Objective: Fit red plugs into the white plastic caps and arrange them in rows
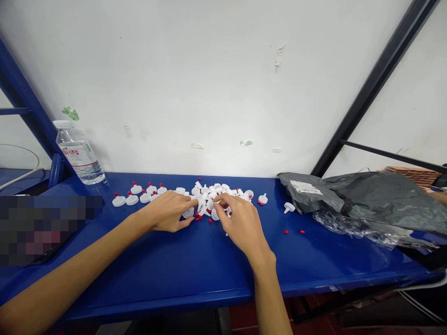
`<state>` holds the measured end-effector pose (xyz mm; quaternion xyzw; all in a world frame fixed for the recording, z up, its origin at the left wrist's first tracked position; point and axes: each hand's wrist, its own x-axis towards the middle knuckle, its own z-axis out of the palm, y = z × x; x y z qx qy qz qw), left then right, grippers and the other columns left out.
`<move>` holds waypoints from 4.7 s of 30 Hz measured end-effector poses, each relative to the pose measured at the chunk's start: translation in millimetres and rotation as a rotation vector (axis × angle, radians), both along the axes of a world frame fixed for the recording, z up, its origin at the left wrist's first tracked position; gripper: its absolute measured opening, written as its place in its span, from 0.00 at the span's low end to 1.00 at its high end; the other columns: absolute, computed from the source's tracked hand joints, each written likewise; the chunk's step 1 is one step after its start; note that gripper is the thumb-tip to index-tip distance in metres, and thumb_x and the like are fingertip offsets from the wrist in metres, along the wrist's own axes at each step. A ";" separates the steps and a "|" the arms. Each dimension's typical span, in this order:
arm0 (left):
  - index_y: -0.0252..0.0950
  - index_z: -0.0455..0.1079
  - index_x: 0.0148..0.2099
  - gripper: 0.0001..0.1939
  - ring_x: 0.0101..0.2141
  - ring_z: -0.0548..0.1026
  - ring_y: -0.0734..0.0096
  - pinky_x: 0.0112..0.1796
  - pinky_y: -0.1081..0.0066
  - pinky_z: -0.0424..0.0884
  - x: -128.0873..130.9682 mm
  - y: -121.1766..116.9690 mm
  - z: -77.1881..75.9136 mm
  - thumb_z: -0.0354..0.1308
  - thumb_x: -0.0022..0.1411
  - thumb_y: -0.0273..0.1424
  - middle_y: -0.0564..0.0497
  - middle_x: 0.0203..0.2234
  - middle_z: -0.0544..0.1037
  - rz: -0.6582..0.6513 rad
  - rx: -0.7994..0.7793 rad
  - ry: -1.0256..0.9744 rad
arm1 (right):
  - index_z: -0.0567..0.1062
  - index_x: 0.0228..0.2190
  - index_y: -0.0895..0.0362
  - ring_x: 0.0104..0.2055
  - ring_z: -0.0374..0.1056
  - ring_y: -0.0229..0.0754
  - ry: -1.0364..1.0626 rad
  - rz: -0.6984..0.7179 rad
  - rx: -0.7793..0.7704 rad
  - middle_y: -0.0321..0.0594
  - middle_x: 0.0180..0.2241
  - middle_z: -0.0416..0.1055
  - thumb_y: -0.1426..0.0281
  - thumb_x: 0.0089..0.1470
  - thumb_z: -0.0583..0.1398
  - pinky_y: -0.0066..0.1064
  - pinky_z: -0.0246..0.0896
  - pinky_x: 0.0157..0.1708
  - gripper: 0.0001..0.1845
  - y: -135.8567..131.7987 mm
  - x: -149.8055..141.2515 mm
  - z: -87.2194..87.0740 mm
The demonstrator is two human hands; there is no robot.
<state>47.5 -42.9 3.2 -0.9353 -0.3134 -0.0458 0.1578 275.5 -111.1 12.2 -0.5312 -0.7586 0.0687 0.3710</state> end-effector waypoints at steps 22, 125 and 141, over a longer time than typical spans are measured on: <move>0.42 0.67 0.50 0.15 0.27 0.79 0.74 0.32 0.72 0.71 23.2 -23.1 -4.7 0.59 0.61 0.34 0.53 0.41 0.81 -0.069 -0.419 -0.926 | 0.75 0.53 0.48 0.39 0.77 0.47 0.104 0.125 -0.135 0.38 0.38 0.81 0.56 0.66 0.54 0.34 0.70 0.37 0.19 -4.6 -7.9 2.6; 0.33 0.80 0.38 0.16 0.20 0.73 0.75 0.20 0.77 0.60 23.3 -12.6 -10.6 0.72 0.52 0.39 0.51 0.19 0.77 -0.083 -1.299 -1.362 | 0.77 0.53 0.48 0.55 0.73 0.51 0.088 0.188 0.101 0.38 0.52 0.77 0.66 0.60 0.63 0.42 0.72 0.53 0.19 -2.7 6.3 -5.3; 0.32 0.77 0.41 0.19 0.21 0.76 0.73 0.18 0.76 0.60 24.8 -11.6 -3.2 0.69 0.55 0.42 0.46 0.30 0.81 0.050 -1.081 -1.489 | 0.68 0.60 0.47 0.48 0.76 0.50 0.063 0.105 0.092 0.41 0.51 0.77 0.60 0.58 0.65 0.41 0.72 0.48 0.30 -2.5 -7.2 -2.4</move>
